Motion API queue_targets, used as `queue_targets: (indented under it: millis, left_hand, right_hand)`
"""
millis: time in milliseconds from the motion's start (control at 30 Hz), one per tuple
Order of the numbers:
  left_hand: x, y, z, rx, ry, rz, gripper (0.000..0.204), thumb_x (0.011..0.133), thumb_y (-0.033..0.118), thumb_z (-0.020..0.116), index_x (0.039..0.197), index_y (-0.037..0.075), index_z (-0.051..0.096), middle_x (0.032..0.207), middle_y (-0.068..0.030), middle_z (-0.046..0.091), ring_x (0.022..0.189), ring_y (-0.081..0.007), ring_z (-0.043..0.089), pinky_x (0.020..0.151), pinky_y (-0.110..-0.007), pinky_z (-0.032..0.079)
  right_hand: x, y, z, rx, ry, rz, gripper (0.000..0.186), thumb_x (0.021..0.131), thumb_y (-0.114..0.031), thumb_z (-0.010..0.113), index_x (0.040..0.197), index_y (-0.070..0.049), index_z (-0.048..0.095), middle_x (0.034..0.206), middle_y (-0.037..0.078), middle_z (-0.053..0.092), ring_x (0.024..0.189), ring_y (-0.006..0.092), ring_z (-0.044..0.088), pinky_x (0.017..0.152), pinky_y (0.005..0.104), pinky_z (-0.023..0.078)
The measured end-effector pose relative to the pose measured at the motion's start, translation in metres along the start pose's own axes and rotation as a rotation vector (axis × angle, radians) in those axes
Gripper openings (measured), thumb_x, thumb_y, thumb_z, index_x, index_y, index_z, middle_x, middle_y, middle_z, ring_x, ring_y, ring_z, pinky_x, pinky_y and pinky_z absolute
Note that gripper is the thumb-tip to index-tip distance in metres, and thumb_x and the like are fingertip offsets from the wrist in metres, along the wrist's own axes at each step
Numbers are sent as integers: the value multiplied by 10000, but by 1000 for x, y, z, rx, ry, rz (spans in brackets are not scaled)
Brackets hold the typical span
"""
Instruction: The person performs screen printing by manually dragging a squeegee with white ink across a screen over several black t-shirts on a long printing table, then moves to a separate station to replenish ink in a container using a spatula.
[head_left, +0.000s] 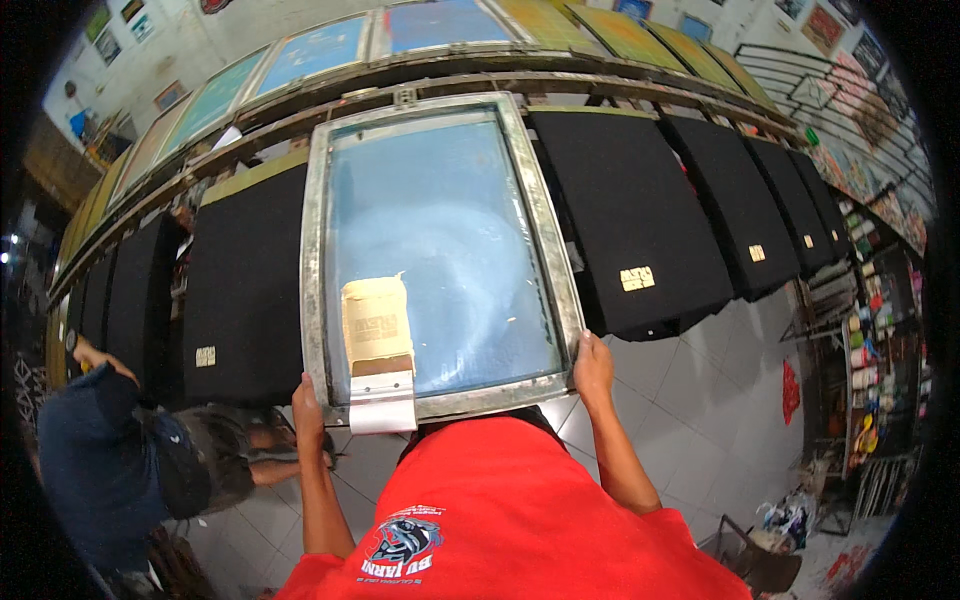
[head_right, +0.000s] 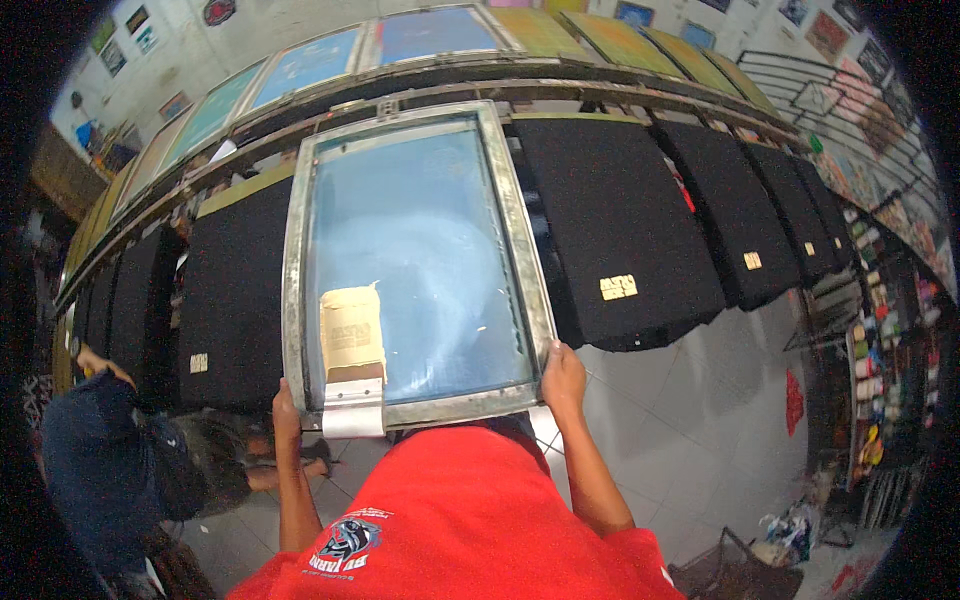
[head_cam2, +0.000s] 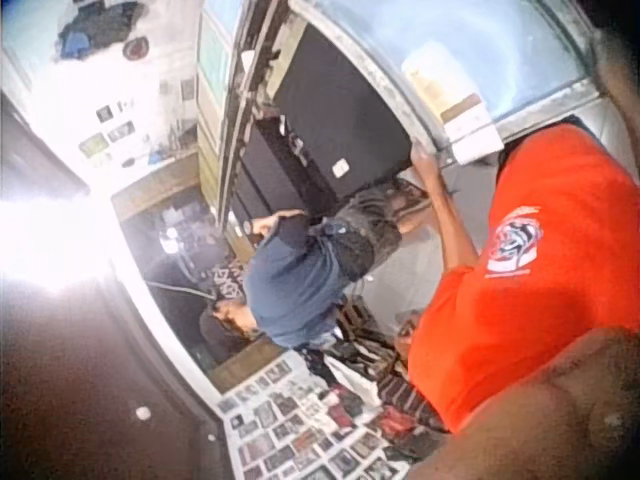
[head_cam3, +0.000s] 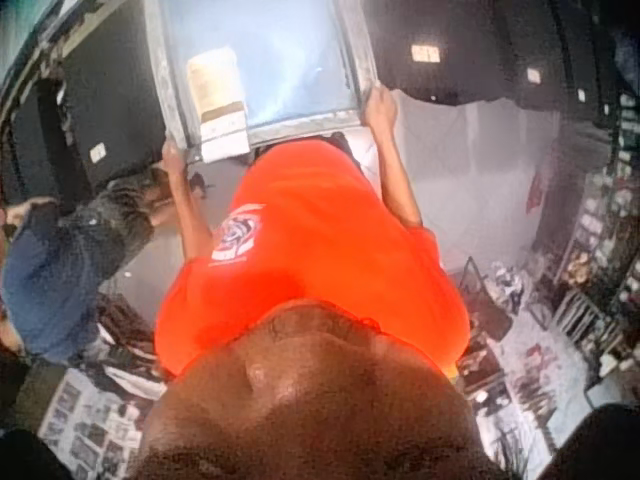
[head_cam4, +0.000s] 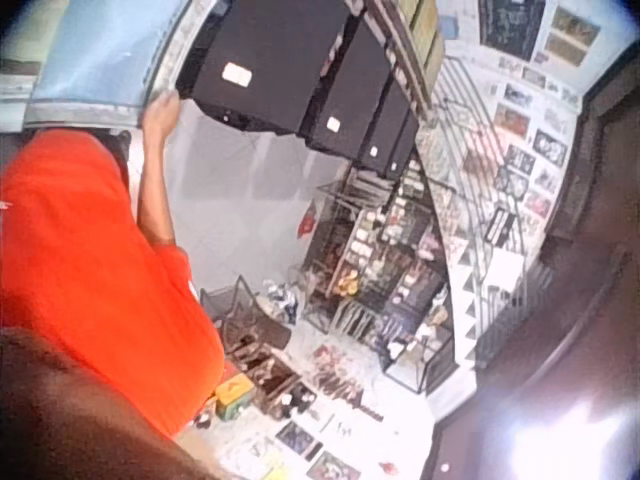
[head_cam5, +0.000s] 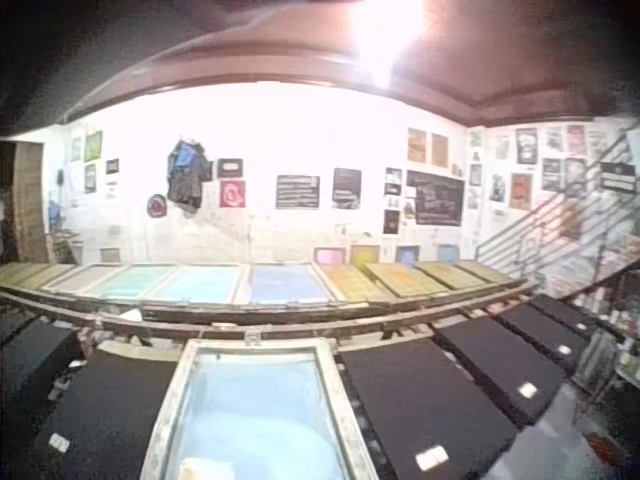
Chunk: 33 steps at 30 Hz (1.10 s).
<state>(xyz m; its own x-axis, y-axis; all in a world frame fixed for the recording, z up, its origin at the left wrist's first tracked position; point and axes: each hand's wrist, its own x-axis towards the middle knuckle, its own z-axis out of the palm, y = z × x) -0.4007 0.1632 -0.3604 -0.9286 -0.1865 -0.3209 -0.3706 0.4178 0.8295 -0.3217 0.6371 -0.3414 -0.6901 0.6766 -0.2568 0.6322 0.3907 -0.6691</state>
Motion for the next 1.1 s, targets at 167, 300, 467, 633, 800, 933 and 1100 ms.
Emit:
queue_targets:
  millis: [167,300,467,633,800,933,1100]
  left_hand:
    - [-5,5,-4,9,-2,-48,563,1016,399,362,967,-108,600,868,-148,632,799,-204,536,768,-347,431]
    - [-7,13,-3,-9,18,-44,578,1010,416,362,956,-108,600,850,-142,625,785,-199,527,764,-346,427]
    - [-3,16,-6,13,12,-40,596,1006,432,368,947,-116,595,835,-140,619,778,-192,519,764,-342,423]
    - [-9,28,-3,-69,16,-48,611,1006,439,365,928,-125,587,800,-127,602,740,-184,480,725,-356,412]
    - [0,16,-8,21,-14,-78,612,1002,445,374,952,-121,602,832,-127,621,761,-183,507,742,-352,421]
    - [-6,32,0,-29,13,-59,628,994,465,383,912,-118,603,798,-116,604,735,-187,494,725,-356,419]
    - [-6,39,-2,103,-16,-73,650,986,481,386,874,-122,603,744,-128,587,707,-193,487,690,-377,413]
  right_hand:
    - [-6,-11,-3,-18,-34,7,459,979,-321,361,926,47,631,917,279,633,892,454,590,797,478,438]
    - [-3,-5,0,-39,-47,1,465,981,-324,357,913,44,632,910,281,632,880,461,588,787,485,440]
    - [3,-1,2,-11,-45,-6,486,982,-346,352,899,42,632,900,293,627,871,471,586,773,510,437]
    - [0,-2,1,-17,-55,-32,498,983,-352,349,885,50,625,894,302,622,864,474,584,757,523,429]
    - [1,1,1,0,-58,-28,499,984,-355,347,894,44,634,900,297,628,873,476,584,763,522,434]
    - [7,9,3,-9,-49,-28,519,987,-365,338,904,49,640,914,303,627,885,482,583,778,526,435]
    - [6,-3,-6,-49,-45,-21,540,988,-375,327,916,56,644,929,313,624,904,485,582,799,521,434]
